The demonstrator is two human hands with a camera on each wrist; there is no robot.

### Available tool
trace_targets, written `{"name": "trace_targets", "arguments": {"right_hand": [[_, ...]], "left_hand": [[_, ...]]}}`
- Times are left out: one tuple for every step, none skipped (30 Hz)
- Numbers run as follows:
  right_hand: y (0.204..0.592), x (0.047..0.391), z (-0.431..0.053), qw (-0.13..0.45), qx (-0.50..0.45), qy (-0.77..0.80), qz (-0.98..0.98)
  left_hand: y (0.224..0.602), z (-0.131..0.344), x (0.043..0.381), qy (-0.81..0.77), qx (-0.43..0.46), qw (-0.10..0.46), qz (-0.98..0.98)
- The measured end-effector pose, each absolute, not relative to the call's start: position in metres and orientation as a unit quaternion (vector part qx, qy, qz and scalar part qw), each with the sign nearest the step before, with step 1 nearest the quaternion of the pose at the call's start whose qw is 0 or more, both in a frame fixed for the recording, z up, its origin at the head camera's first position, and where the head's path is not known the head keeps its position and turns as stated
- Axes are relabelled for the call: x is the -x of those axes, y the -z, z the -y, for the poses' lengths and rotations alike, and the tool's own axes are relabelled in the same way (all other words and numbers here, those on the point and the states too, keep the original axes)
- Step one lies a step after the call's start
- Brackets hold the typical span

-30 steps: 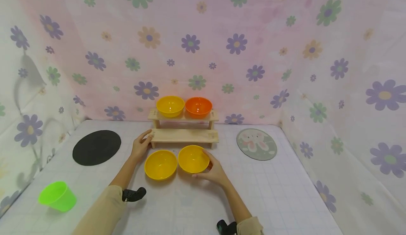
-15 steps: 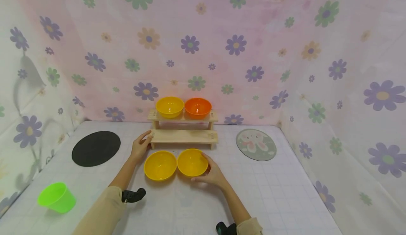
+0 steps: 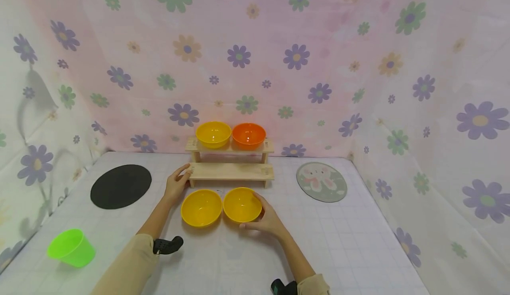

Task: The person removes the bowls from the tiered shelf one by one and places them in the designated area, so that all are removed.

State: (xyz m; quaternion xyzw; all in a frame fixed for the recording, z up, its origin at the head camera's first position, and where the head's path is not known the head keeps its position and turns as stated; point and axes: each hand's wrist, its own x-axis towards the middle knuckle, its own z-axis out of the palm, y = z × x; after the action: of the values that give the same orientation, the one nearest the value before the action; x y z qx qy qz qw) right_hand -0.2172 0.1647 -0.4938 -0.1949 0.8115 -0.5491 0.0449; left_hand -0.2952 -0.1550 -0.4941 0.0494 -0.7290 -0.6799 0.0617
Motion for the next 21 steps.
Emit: {"name": "trace_targets", "arguments": {"right_hand": [[0.494,0.217,-0.165,0.045,0.195,0.546,-0.813],[0.494,0.217,-0.165,0.044,0.196,0.543,-0.815],[0.494,0.217,-0.165,0.043,0.196,0.539,-0.818],[0.494,0.217,-0.166,0.044,0.195,0.536,-0.820],[0.494,0.217,-0.166,0.045,0.195,0.534,-0.821],[0.494,0.217,-0.166,0.047,0.194,0.532,-0.823],[0.494,0.217,-0.166,0.048,0.193,0.530,-0.824],[0.494,0.217,-0.166,0.050,0.193,0.528,-0.826],[0.494,0.217,-0.166,0.054,0.192,0.525,-0.827],[0.494,0.217,-0.165,0.056,0.190,0.522,-0.829],[0.493,0.216,-0.165,0.059,0.188,0.521,-0.830],[0.492,0.216,-0.165,0.060,0.187,0.519,-0.832],[0.490,0.215,-0.165,0.062,0.187,0.520,-0.831],[0.486,0.213,-0.164,0.063,0.189,0.520,-0.830],[0.482,0.211,-0.163,0.063,0.191,0.522,-0.829],[0.477,0.208,-0.162,0.066,0.192,0.525,-0.827],[0.472,0.206,-0.162,0.070,0.192,0.529,-0.823],[0.467,0.204,-0.161,0.074,0.193,0.531,-0.822],[0.462,0.202,-0.160,0.078,0.192,0.532,-0.821],[0.458,0.200,-0.160,0.081,0.191,0.532,-0.821],[0.456,0.199,-0.160,0.083,0.188,0.531,-0.822]], "left_hand": [[0.494,0.155,0.295,0.681,-0.049,0.060,0.728],[0.494,0.155,0.295,0.682,-0.049,0.060,0.727],[0.494,0.155,0.295,0.683,-0.049,0.059,0.726],[0.494,0.155,0.295,0.684,-0.050,0.059,0.726],[0.495,0.155,0.295,0.682,-0.048,0.059,0.727],[0.495,0.155,0.295,0.683,-0.048,0.059,0.726],[0.495,0.155,0.295,0.682,-0.049,0.059,0.727],[0.495,0.155,0.295,0.682,-0.049,0.060,0.727],[0.495,0.155,0.296,0.682,-0.049,0.060,0.727],[0.495,0.155,0.295,0.682,-0.049,0.061,0.727],[0.495,0.155,0.296,0.682,-0.048,0.061,0.727],[0.495,0.156,0.296,0.683,-0.049,0.062,0.726],[0.496,0.156,0.296,0.682,-0.047,0.063,0.727],[0.496,0.156,0.296,0.682,-0.046,0.064,0.727],[0.496,0.156,0.296,0.681,-0.045,0.065,0.728],[0.496,0.156,0.296,0.681,-0.045,0.066,0.728],[0.497,0.156,0.296,0.680,-0.044,0.066,0.729],[0.496,0.156,0.296,0.680,-0.043,0.066,0.729],[0.496,0.156,0.296,0.681,-0.044,0.065,0.728],[0.496,0.155,0.296,0.682,-0.045,0.064,0.727],[0.495,0.155,0.296,0.683,-0.046,0.063,0.726]]}}
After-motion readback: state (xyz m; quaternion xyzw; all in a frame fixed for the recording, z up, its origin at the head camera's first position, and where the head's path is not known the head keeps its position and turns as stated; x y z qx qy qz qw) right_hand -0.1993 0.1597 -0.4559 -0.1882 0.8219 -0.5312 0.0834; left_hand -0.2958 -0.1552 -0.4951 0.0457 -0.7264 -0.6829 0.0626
